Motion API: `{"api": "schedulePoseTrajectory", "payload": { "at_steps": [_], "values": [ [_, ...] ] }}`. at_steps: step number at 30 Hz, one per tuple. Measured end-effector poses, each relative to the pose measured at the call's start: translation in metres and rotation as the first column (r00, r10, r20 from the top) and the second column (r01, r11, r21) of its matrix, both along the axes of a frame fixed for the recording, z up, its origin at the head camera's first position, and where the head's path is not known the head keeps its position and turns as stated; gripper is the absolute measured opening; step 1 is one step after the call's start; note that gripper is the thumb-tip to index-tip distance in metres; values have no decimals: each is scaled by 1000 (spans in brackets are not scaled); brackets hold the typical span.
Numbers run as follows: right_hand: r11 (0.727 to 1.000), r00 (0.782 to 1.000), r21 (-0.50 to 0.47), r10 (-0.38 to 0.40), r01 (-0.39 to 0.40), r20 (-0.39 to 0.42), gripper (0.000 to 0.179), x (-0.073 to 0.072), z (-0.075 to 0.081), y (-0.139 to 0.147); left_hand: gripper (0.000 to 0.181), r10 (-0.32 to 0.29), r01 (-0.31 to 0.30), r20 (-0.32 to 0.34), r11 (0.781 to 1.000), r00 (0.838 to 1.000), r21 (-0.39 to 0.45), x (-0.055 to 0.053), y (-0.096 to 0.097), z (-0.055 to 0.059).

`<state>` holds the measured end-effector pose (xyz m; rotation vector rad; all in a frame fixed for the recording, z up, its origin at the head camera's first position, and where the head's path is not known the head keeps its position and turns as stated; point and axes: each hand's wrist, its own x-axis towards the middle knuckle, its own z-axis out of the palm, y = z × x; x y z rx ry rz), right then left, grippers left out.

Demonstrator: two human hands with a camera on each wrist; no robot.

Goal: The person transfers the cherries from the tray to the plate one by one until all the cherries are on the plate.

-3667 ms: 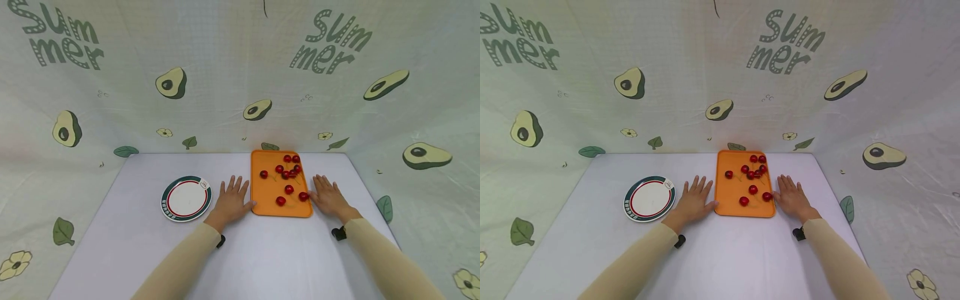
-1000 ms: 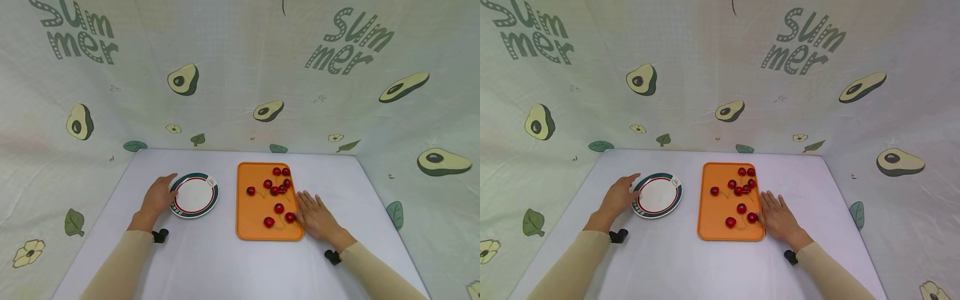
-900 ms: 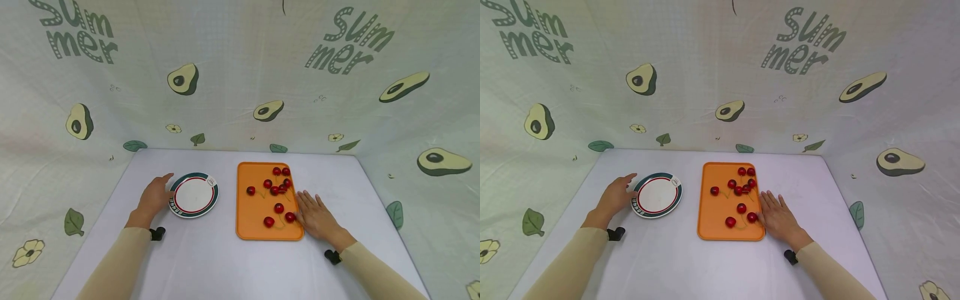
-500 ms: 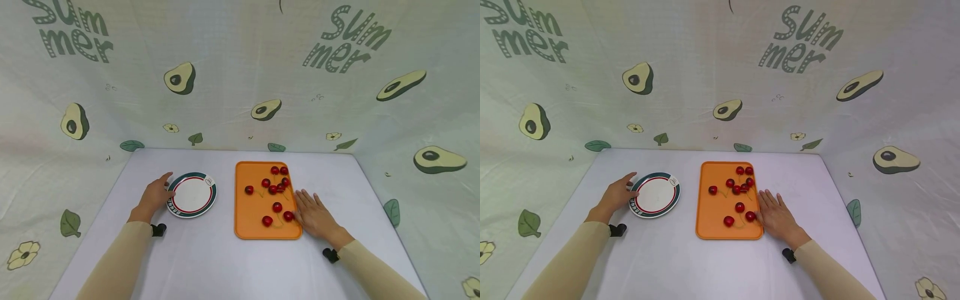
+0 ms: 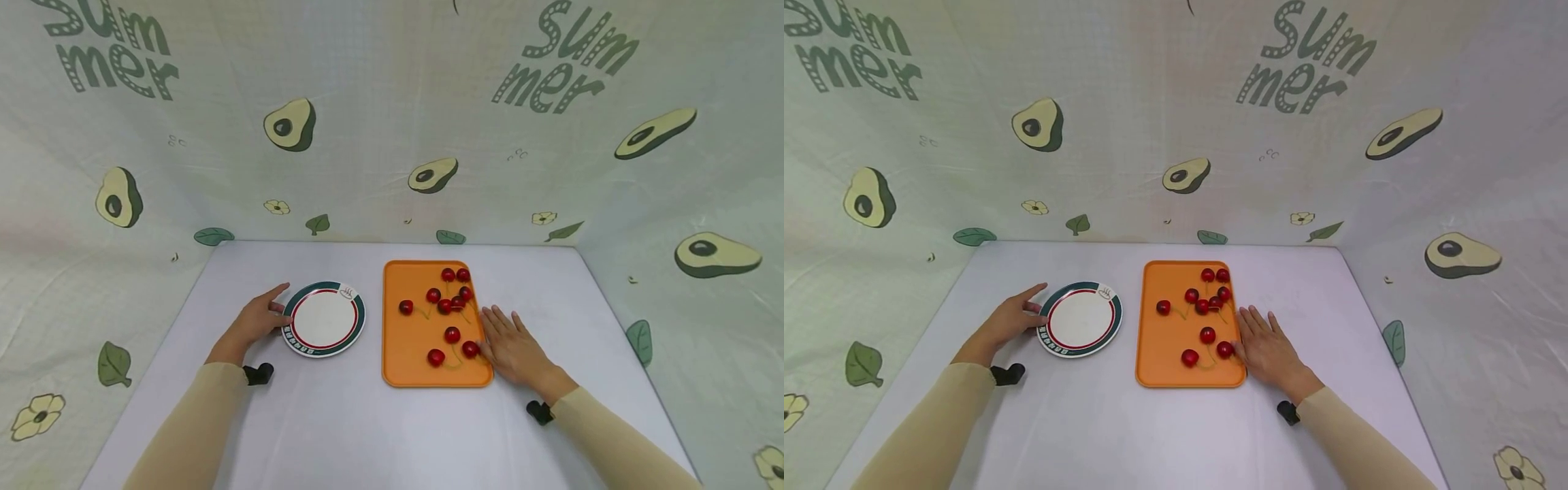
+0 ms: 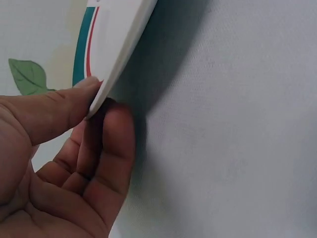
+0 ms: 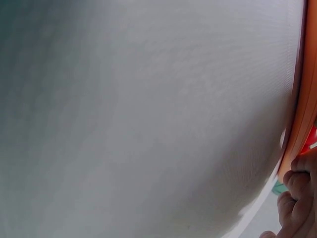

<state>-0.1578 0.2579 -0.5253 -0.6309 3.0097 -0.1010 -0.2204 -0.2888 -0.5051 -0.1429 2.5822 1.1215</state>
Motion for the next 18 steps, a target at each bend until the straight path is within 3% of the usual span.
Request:
{"api": "schedulePoseTrajectory", "payload": {
  "at_steps": [3,9,18],
  "values": [
    [1000,1000,-1,1,-1,4,68,0,0,0,84,7,-9,17,996,1000,91,2,3,-1],
    [1000,1000,-17,8,-8,-14,67,-1,0,1,76,24,-40,87,981,996,191,8,11,-3],
    [1000,1000,-7,-8,8,-5,67,0,3,-1,80,6,-31,120,978,993,205,13,14,-1]
  ]
}}
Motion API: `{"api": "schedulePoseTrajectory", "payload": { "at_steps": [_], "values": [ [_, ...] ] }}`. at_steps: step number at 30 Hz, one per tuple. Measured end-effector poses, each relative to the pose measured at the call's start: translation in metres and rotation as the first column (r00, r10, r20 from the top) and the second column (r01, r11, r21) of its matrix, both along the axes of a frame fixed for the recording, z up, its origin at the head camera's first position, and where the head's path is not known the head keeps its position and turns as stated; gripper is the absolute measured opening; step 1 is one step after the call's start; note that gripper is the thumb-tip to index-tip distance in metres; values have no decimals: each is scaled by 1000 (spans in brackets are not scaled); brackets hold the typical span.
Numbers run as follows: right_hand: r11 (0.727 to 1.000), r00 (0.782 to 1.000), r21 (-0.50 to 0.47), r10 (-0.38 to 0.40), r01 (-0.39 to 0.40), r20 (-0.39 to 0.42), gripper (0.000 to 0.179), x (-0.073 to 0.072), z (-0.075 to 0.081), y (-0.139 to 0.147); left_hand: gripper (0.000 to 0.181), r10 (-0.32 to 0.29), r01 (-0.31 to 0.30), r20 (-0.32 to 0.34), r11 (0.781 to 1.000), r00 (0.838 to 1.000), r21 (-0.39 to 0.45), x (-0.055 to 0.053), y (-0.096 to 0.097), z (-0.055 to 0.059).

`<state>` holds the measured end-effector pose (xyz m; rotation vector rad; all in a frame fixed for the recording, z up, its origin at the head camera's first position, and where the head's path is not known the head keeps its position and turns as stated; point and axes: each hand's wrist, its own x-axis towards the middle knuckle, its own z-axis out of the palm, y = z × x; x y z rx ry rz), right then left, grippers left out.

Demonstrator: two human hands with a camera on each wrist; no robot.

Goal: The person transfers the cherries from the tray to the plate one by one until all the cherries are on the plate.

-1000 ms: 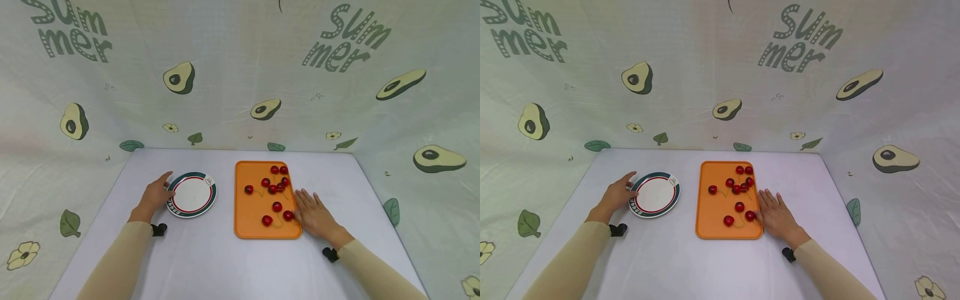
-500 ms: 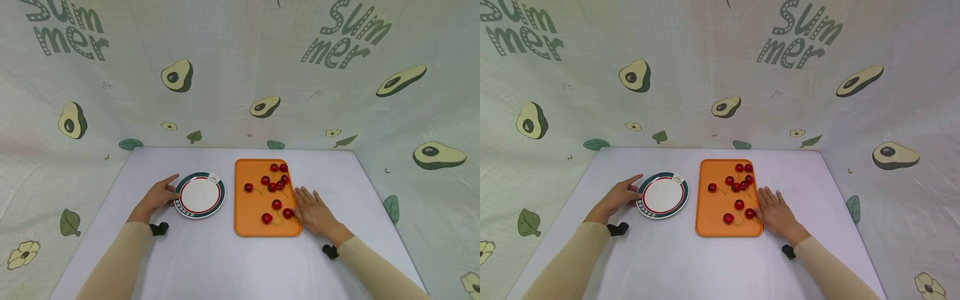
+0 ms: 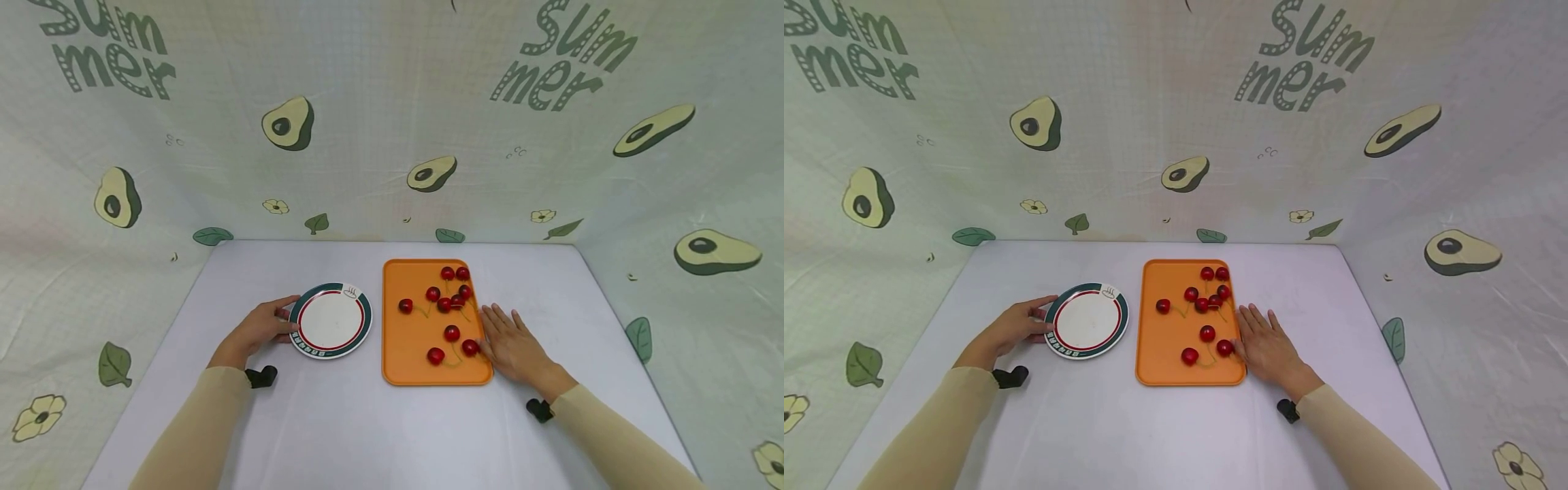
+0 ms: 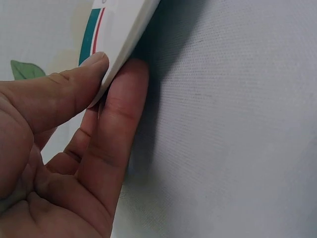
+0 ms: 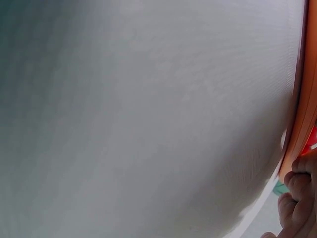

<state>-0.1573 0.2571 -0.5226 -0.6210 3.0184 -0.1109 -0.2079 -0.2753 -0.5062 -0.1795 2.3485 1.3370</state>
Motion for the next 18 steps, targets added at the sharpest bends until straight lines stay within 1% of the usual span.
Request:
{"api": "schedulePoseTrajectory", "payload": {
  "at_steps": [6,14,16,18],
  "values": [
    [1000,1000,5,-8,8,1,69,0,-1,0,78,22,-22,10,999,1000,26,0,-1,0],
    [1000,1000,-14,-21,21,16,69,-1,1,1,76,43,-43,14,999,999,23,1,-1,-1],
    [999,1000,-20,-25,25,13,70,-1,2,2,76,43,-43,16,999,999,19,1,-1,-1],
    [999,1000,-34,-28,28,-7,69,-1,4,3,75,39,-40,16,999,999,13,2,0,0]
  ]
}}
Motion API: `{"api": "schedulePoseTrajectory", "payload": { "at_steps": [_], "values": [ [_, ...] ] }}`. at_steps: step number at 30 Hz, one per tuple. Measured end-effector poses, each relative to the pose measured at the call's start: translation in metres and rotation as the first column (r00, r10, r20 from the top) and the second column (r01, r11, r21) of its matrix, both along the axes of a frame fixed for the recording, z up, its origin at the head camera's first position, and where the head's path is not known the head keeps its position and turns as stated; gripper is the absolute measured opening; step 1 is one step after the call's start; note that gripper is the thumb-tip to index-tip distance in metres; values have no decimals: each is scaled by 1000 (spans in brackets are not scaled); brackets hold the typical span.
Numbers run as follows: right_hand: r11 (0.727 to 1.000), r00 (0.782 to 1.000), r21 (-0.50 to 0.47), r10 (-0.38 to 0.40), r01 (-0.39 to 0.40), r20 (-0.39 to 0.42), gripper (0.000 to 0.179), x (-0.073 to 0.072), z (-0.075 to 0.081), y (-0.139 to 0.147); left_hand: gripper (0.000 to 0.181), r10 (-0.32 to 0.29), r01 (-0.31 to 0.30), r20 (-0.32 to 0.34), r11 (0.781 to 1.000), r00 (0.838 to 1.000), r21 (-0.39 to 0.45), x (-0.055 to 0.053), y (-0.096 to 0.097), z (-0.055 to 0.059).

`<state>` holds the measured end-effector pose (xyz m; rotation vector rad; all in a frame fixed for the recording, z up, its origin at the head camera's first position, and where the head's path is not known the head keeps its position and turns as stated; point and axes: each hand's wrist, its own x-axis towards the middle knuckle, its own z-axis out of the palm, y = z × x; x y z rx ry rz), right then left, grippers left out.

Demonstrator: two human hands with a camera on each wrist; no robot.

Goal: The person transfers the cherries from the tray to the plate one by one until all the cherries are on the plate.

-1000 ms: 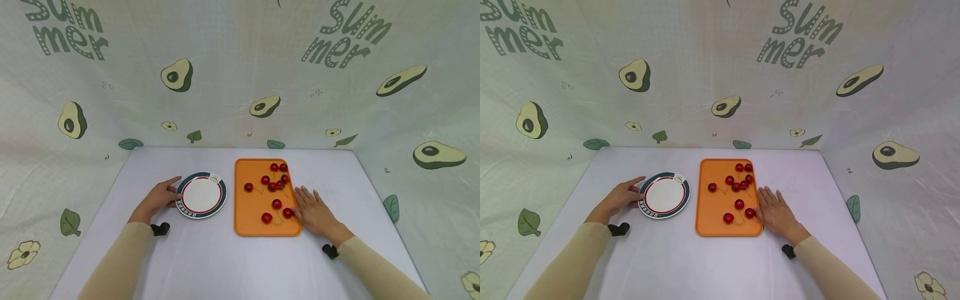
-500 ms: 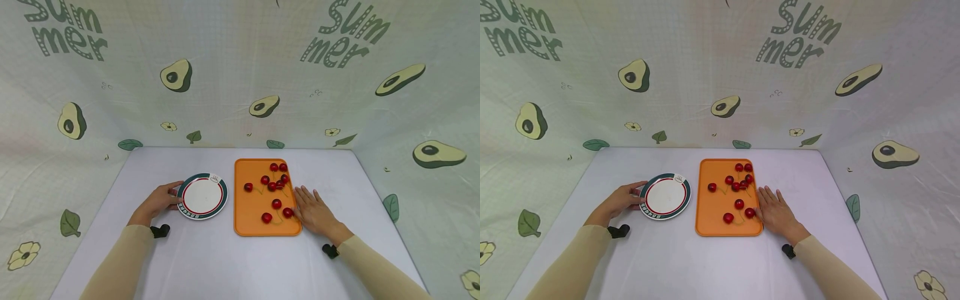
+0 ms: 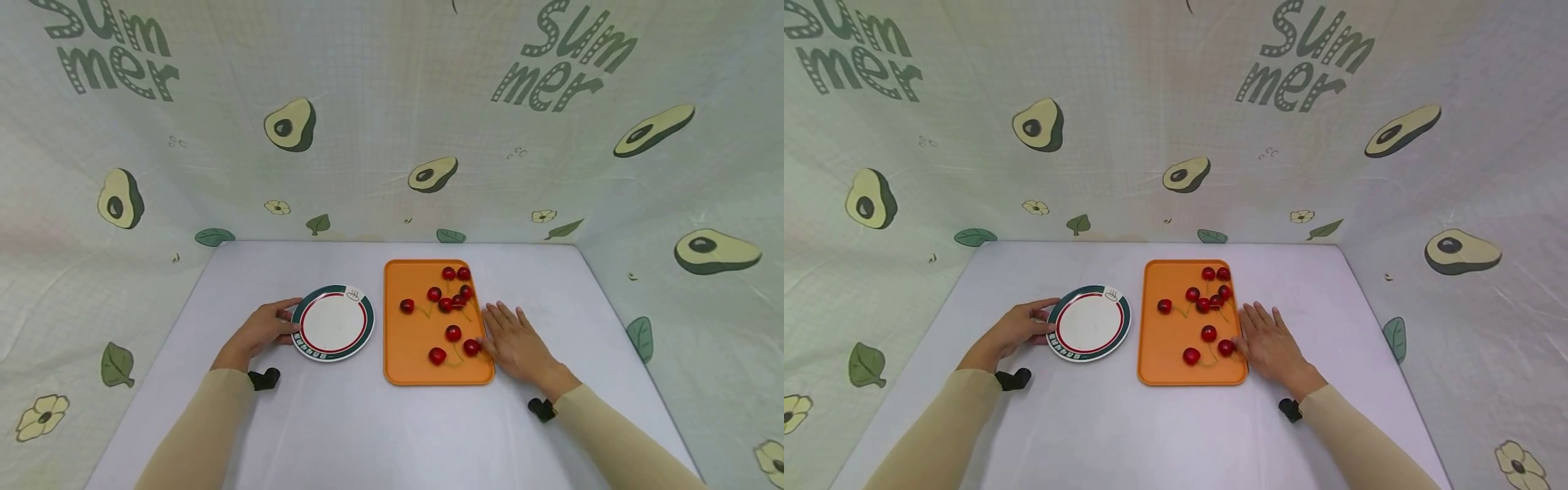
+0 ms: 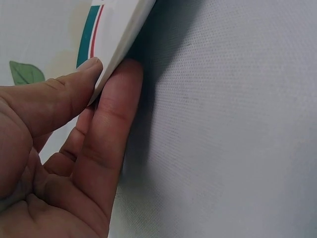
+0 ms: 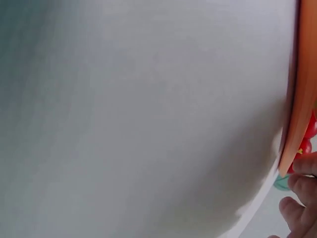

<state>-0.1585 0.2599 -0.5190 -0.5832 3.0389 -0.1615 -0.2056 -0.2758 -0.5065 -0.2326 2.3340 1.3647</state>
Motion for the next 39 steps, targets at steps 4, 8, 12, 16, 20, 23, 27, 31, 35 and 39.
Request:
{"api": "schedulePoseTrajectory", "payload": {
  "at_steps": [4,8,12,16,20,23,27,31,35,39],
  "values": [
    [999,995,-32,-9,6,-95,63,0,4,0,74,0,0,0,1000,1000,-6,1,2,1],
    [997,982,-71,-21,7,-186,52,1,8,-1,73,4,-4,-6,1000,1000,-16,2,3,2],
    [996,958,-79,24,-48,-285,41,8,12,-5,74,7,-7,-2,1000,1000,-17,2,4,1],
    [990,925,-52,107,-134,-364,32,20,15,-8,74,7,-7,-3,1000,1000,-16,2,5,1],
    [979,898,23,196,-204,-394,28,31,11,-10,74,13,-13,-8,1000,1000,-19,2,5,1],
    [970,882,79,243,-231,-404,30,37,6,-10,73,13,-13,-9,1000,1000,-26,2,4,0],
    [965,869,109,262,-238,-420,31,39,0,-9,73,15,-15,-12,999,1000,-33,3,5,1],
    [963,862,120,268,-239,-431,30,38,-4,-7,72,21,-22,-9,999,1000,-24,4,5,2],
    [959,852,132,285,-252,-440,26,36,-5,-6,73,18,-18,-15,1000,1000,-4,5,5,1],
    [953,844,156,302,-259,-444,22,35,-6,-7,73,17,-17,-17,1000,1000,14,6,6,1]
  ]
}}
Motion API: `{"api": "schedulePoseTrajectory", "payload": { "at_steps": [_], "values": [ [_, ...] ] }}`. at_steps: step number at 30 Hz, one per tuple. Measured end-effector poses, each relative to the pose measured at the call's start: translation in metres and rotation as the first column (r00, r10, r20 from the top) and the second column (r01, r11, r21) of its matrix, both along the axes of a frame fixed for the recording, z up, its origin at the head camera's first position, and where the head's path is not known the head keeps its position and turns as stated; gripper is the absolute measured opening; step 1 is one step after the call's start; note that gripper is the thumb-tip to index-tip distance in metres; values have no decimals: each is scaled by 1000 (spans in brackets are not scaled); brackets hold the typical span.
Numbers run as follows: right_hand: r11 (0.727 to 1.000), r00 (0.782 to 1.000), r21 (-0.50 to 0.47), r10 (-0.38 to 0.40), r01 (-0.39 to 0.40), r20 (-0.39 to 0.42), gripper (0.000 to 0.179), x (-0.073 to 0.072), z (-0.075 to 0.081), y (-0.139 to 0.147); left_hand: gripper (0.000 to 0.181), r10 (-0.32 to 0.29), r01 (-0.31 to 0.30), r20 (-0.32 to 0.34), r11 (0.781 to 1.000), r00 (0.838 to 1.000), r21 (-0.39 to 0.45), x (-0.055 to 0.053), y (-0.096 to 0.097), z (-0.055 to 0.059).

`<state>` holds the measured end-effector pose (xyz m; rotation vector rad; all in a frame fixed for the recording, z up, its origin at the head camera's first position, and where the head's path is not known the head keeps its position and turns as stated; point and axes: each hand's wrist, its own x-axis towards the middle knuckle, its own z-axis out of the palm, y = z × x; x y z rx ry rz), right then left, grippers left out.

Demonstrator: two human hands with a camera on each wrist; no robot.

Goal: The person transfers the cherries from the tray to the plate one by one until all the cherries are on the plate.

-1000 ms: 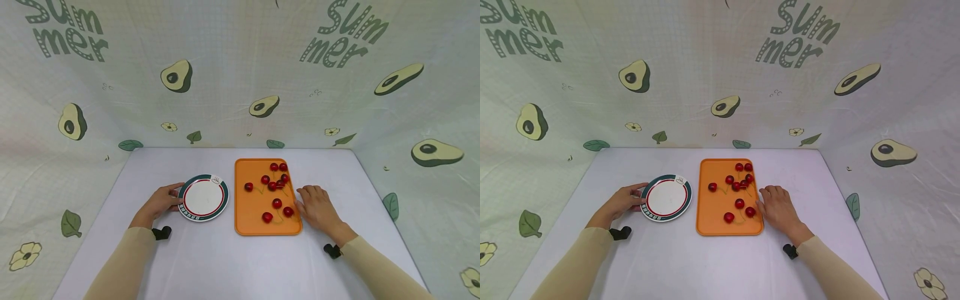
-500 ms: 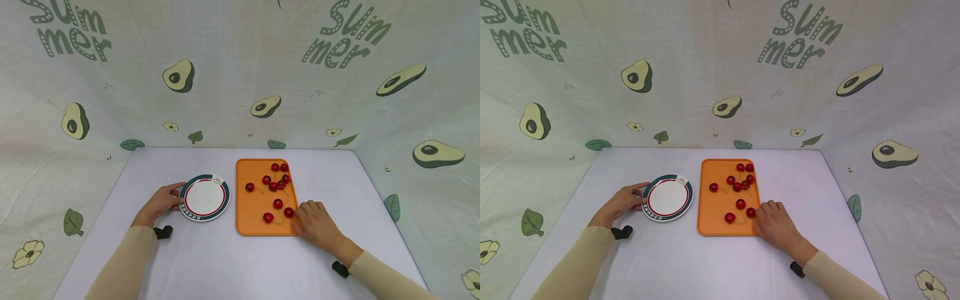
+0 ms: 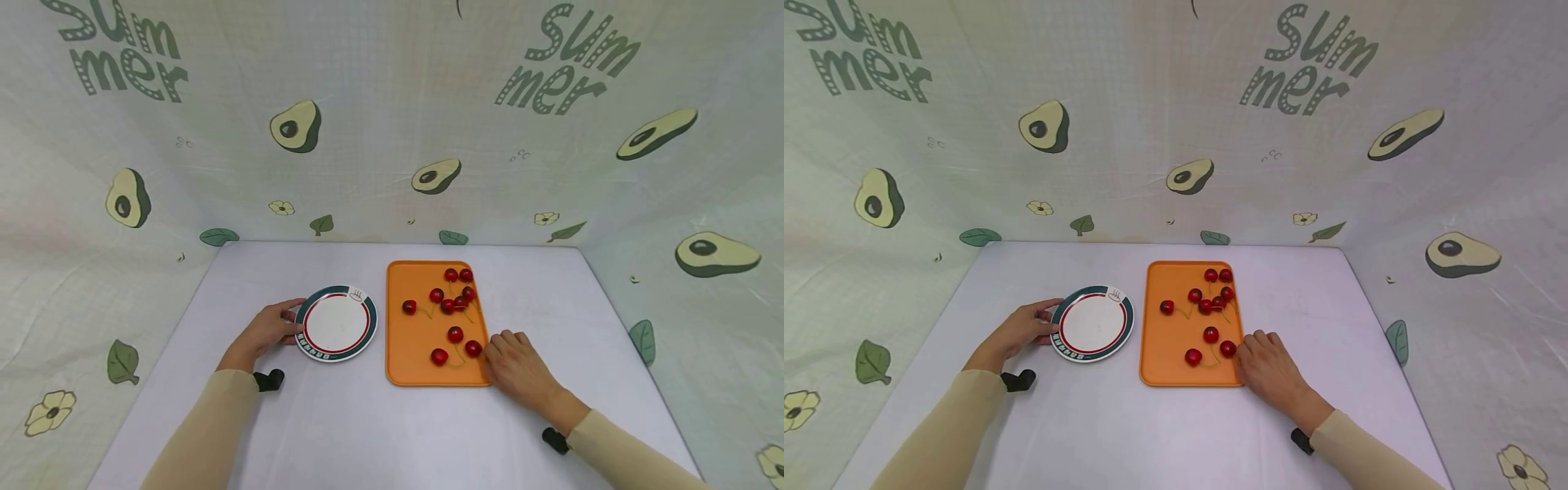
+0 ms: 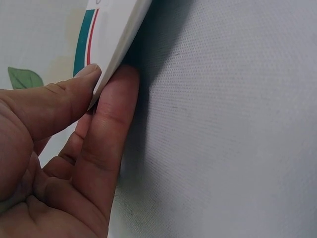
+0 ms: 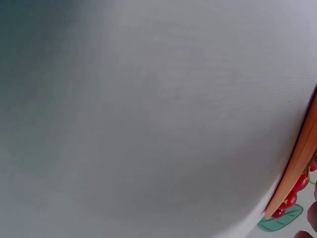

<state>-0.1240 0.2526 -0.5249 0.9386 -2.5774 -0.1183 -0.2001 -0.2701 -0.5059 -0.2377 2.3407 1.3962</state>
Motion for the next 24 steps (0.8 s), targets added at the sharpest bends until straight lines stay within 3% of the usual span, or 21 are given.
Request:
{"api": "schedulePoseTrajectory", "payload": {
  "at_steps": [6,14,24],
  "values": [
    [999,1000,32,-10,10,7,20,-3,2,0,73,-4,4,3,1000,1000,-19,-1,1,0],
    [1000,1000,-22,2,-3,-17,22,-16,16,-4,74,-9,9,5,1000,1000,-26,-1,4,-3],
    [998,995,14,62,-61,-81,26,-42,41,-53,73,7,-7,-5,1000,1000,-29,2,8,-2]
  ]
}}
